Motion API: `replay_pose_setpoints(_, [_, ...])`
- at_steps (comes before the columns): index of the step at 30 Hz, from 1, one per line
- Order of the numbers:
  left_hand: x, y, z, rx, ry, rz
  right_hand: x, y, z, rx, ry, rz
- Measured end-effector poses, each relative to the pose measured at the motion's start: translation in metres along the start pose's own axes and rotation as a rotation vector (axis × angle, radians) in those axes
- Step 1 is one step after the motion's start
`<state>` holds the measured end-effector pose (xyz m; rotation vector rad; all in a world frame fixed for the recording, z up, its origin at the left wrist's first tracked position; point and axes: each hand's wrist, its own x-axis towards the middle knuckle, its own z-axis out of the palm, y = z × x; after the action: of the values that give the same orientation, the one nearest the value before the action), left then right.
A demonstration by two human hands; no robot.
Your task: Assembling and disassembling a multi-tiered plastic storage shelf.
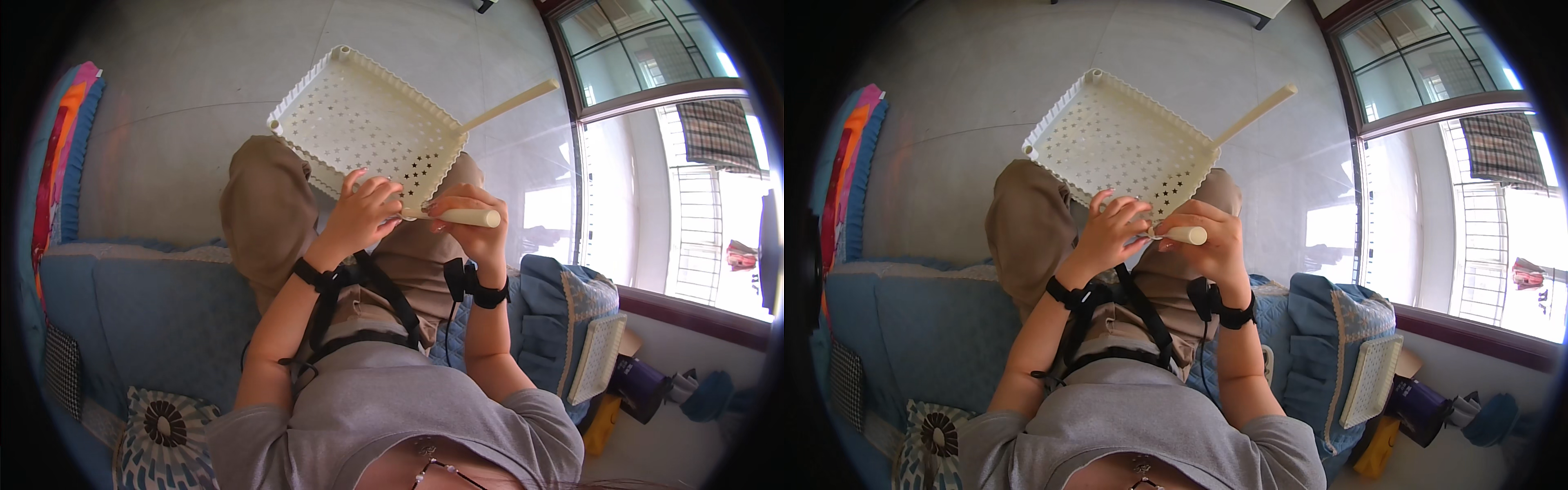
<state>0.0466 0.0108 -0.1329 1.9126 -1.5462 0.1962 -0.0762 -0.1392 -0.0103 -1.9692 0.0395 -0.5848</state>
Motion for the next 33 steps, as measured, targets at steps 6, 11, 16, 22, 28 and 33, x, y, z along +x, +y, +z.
replay_pose_setpoints(6, [0.003,-0.001,0.002,0.012,0.021,-0.011,-0.004,-0.002,0.011,-0.134,0.034,-0.062])
replay_pose_setpoints(11, [0.004,-0.004,0.003,-0.012,0.011,-0.022,-0.008,-0.010,0.027,-0.082,0.219,-0.070])
replay_pose_setpoints(16, [0.003,-0.004,0.005,-0.012,0.011,-0.025,-0.004,-0.011,0.040,0.232,0.294,-0.160])
replay_pose_setpoints(22, [-0.005,0.000,0.003,-0.005,0.003,-0.007,-0.003,-0.019,0.063,0.231,0.400,-0.104])
replay_pose_setpoints(28, [-0.003,-0.005,-0.001,-0.030,0.019,0.014,0.004,-0.005,0.051,0.366,0.176,-0.418])
replay_pose_setpoints(33, [-0.003,-0.013,-0.007,-0.115,0.027,0.032,0.015,-0.015,0.035,0.574,-0.073,-0.309])
